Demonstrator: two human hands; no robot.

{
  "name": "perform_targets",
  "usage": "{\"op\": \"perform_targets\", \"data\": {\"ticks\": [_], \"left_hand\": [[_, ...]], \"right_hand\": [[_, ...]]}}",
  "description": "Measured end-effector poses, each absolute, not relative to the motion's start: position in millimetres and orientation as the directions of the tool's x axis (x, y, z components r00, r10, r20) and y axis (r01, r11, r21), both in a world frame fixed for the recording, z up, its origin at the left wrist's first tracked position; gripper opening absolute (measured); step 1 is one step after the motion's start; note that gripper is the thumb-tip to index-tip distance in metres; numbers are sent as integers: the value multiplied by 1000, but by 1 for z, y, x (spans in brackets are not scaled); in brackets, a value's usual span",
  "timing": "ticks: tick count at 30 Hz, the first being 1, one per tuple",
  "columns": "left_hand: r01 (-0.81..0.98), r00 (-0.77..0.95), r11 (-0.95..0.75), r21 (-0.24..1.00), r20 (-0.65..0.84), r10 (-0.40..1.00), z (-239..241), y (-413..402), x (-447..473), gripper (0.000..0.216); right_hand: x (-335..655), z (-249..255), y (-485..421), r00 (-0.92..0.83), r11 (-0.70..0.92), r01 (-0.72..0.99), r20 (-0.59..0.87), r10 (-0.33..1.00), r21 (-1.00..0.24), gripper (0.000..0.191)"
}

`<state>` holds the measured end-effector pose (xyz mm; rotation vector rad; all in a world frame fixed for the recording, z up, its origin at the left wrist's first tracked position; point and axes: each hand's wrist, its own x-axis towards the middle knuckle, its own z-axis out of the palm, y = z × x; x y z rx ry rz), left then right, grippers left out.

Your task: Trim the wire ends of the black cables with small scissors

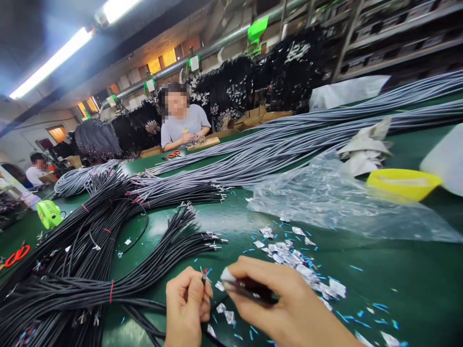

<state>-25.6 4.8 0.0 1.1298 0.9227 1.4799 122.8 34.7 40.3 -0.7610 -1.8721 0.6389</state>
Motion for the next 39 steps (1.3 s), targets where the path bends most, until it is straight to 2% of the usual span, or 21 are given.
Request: {"op": "perform_targets", "data": {"ticks": [2,5,8,12,15,18,22,28,33,36,39], "left_hand": [[-178,-132,-276,945,255,958,3,3,-24,42],[16,-290,-416,909,402,868,8,0,-21,34],[127,-364,-504,855,512,778,8,1,-20,26],[214,-401,-568,795,601,691,6,1,-18,16],[308,-363,-572,761,649,668,6,0,-16,11],[360,-305,-554,751,656,691,7,-1,-13,10],[422,-223,-550,720,671,707,8,-2,-12,11],[487,-26,-575,657,669,743,9,-2,-19,20],[442,76,-579,685,615,785,11,-2,-27,33],[445,24,-584,679,643,766,11,-2,-24,34],[458,-69,-577,676,674,735,8,-2,-18,27]], "right_hand": [[127,39,36,-290,627,257,560,776,-735,15],[130,34,38,-292,678,343,612,735,-650,24],[132,32,38,-354,744,360,655,667,-563,23],[134,32,37,-337,769,369,696,634,-522,20],[135,34,38,-295,762,319,705,645,-564,14],[134,38,39,-299,714,219,651,698,-665,10],[133,41,39,-395,652,147,560,728,-744,14],[136,42,41,-535,613,216,433,725,-760,24],[136,50,40,-658,481,96,307,688,-872,22],[134,49,43,-635,515,96,346,691,-852,20],[134,42,53,-455,614,196,484,748,-765,18]]}}
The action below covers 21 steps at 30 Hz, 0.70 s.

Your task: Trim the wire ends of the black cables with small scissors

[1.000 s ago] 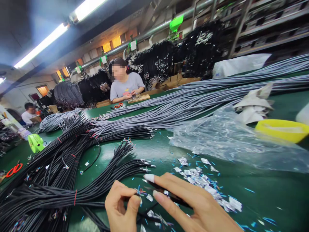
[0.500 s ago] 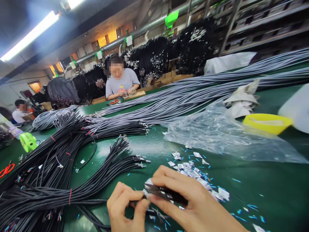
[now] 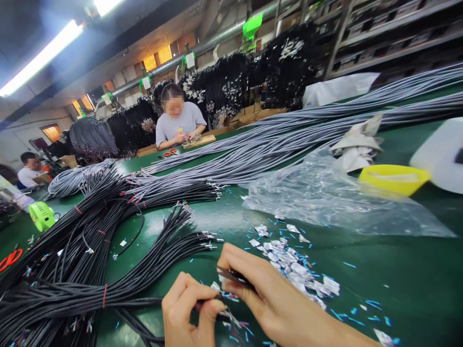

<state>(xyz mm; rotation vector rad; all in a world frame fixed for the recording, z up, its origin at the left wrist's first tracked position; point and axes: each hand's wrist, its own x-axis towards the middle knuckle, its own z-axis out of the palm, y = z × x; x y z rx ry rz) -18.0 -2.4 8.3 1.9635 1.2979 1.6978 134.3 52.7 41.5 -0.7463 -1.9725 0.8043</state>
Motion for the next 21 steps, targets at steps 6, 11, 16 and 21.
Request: {"op": "perform_targets", "data": {"ticks": [6,11,16,21], "left_hand": [[310,-237,-503,807,577,781,1,-1,-15,36],[231,-293,-519,823,568,769,-1,2,-14,35],[256,-242,-575,777,628,740,-1,3,-13,30],[423,-231,-630,651,750,620,-1,4,-12,16]], "right_hand": [[141,37,65,-194,557,275,522,830,-784,11],[133,46,49,-429,558,161,451,782,-814,27],[131,49,45,-492,507,174,371,788,-844,31],[133,51,45,-498,518,224,360,789,-826,32]]}}
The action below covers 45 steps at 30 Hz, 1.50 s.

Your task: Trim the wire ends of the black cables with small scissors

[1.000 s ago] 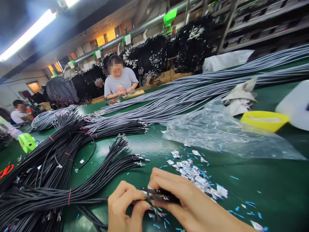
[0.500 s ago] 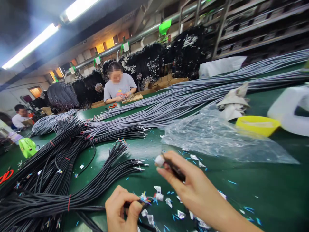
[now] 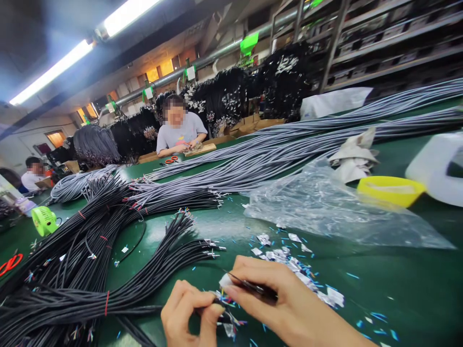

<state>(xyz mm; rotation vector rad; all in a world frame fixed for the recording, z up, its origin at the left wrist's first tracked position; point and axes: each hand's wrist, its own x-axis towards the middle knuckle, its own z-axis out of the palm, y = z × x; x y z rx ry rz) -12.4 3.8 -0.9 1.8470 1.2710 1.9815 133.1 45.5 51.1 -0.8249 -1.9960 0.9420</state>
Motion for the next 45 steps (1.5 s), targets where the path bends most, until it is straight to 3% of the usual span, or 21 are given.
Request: {"op": "perform_targets", "data": {"ticks": [15,20,22,25,27,30,33,37,41,45], "left_hand": [[679,-100,-603,417,868,487,-6,4,-9,15],[720,-98,-567,399,869,486,-9,3,-8,18],[707,-93,-580,404,867,490,-9,2,-7,17],[650,-73,-634,418,865,496,-6,2,-7,15],[606,-70,-665,436,862,502,-3,2,-7,14],[550,-116,-676,491,846,520,0,2,-8,11],[524,-182,-651,549,819,544,1,1,-7,11],[530,-237,-595,605,779,581,0,0,-5,13],[563,-220,-582,587,785,580,-1,0,-5,13],[591,-197,-572,568,790,581,-2,0,-6,14]], "right_hand": [[136,36,42,-477,701,341,528,703,-626,17],[132,35,40,-404,663,330,534,742,-672,15],[130,38,41,-389,567,282,448,805,-774,12],[127,45,44,-455,231,189,123,882,-954,12],[125,49,45,-492,52,168,-39,870,-984,11],[122,51,46,-484,11,175,-76,872,-985,10],[124,53,47,-466,108,170,17,885,-980,19],[130,52,44,-363,406,212,314,877,-889,31],[133,47,42,-371,610,224,512,775,-760,22],[132,47,43,-393,698,253,588,707,-670,22]]}}
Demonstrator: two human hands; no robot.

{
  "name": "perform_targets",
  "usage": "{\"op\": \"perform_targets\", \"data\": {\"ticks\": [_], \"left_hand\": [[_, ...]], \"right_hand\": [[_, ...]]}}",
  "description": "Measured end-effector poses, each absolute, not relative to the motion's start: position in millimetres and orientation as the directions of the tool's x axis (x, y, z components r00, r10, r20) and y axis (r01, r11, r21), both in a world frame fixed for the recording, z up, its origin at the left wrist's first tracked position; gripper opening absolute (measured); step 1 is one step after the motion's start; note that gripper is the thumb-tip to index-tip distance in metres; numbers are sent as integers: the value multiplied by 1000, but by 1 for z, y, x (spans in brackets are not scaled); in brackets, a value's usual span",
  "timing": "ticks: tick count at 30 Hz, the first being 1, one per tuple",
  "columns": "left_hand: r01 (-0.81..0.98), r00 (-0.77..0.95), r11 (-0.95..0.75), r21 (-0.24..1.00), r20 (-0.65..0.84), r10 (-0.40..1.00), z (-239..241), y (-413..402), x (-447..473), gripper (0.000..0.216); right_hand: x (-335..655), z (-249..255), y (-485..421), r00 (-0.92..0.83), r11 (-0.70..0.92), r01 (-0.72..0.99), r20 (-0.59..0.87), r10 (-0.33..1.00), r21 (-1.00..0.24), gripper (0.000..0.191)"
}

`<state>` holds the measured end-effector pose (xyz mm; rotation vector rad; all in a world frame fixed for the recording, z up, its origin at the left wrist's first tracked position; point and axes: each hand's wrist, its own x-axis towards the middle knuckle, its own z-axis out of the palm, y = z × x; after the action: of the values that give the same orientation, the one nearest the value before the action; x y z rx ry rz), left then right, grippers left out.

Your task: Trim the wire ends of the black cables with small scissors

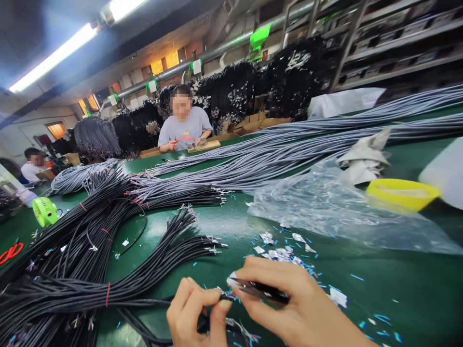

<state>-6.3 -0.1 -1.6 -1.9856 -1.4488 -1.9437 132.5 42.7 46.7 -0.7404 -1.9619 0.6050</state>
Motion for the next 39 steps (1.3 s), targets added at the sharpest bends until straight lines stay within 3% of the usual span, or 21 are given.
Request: {"op": "perform_targets", "data": {"ticks": [6,14,23,39], "left_hand": [[616,-134,-592,520,810,571,-1,0,-8,13],[646,-99,-582,494,810,577,-2,0,-10,13],[678,-86,-553,485,799,595,-1,-2,-10,15],[696,-67,-546,466,799,597,-3,-1,-12,14]], "right_hand": [[132,49,45,-402,706,290,587,703,-646,22],[129,42,45,-420,615,310,476,773,-725,18],[131,26,45,-376,700,266,597,709,-663,14],[129,24,47,-346,715,250,629,696,-653,15]]}}
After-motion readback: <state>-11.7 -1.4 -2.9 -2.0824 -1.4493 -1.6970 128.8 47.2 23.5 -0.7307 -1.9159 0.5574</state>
